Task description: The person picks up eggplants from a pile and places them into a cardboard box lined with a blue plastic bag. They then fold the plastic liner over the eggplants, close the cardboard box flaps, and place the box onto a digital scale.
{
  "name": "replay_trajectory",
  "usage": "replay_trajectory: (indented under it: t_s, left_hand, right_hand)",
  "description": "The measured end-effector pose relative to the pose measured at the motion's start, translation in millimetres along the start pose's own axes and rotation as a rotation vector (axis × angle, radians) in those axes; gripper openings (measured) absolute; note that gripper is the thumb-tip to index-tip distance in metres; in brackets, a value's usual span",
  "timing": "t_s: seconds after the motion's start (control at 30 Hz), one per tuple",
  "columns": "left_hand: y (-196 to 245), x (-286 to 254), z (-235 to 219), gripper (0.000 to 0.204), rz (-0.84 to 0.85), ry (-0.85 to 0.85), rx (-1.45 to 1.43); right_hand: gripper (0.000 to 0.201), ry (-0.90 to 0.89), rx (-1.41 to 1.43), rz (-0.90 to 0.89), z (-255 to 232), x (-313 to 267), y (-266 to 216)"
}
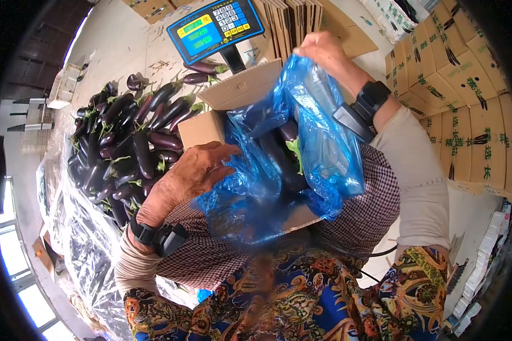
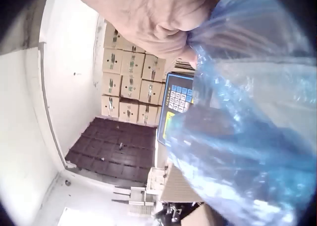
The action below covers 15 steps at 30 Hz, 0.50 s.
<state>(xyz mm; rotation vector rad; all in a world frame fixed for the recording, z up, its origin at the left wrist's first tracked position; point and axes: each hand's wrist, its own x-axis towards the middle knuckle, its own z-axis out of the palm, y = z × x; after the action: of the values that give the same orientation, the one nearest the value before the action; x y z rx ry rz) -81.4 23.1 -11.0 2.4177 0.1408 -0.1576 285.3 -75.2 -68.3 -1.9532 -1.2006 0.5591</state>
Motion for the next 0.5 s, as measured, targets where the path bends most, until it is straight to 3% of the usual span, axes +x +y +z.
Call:
replay_trajectory:
  t_s: [0.07,0.13,0.2,0.27,0.37,0.43,0.5]
  left_hand:
    - [2,0,-1,0.035,-0.045,-0.045,0.033]
    - [2,-2,-2,0.035,-0.023,-0.024,0.037]
    - [0,-2,-2,0.034,-0.007,0.001,0.028]
    - [-4,-1,-5,0.034,-0.002,-0.011,0.019]
    - [-6,-3,-6,0.034,-0.01,-0.005,0.058]
    - [-11,-5,-5,0.034,0.016,0.019,0.041]
    - [-15,-4,-2,0.033,0.046,0.036,0.031]
  right_hand:
    - [0.028,0.06,0.364,-0.137,-1,7,-1]
    - [0.021,0.056,0.404,-0.234,17,4,-42]
    - [0.017,-0.14,-0.194,-0.216,29,-14,-90]
    - [0.015,-0.473,-0.034,-0.266,49,-44,-100]
    - [0.012,-0.463,-0.182,-0.281,59,-93,-115]
    - [0.008,-0.217,-0.057,-0.334,56,-104,-106]
    - [0.005,-0.132,0.148,-0.214,25,-82,-104]
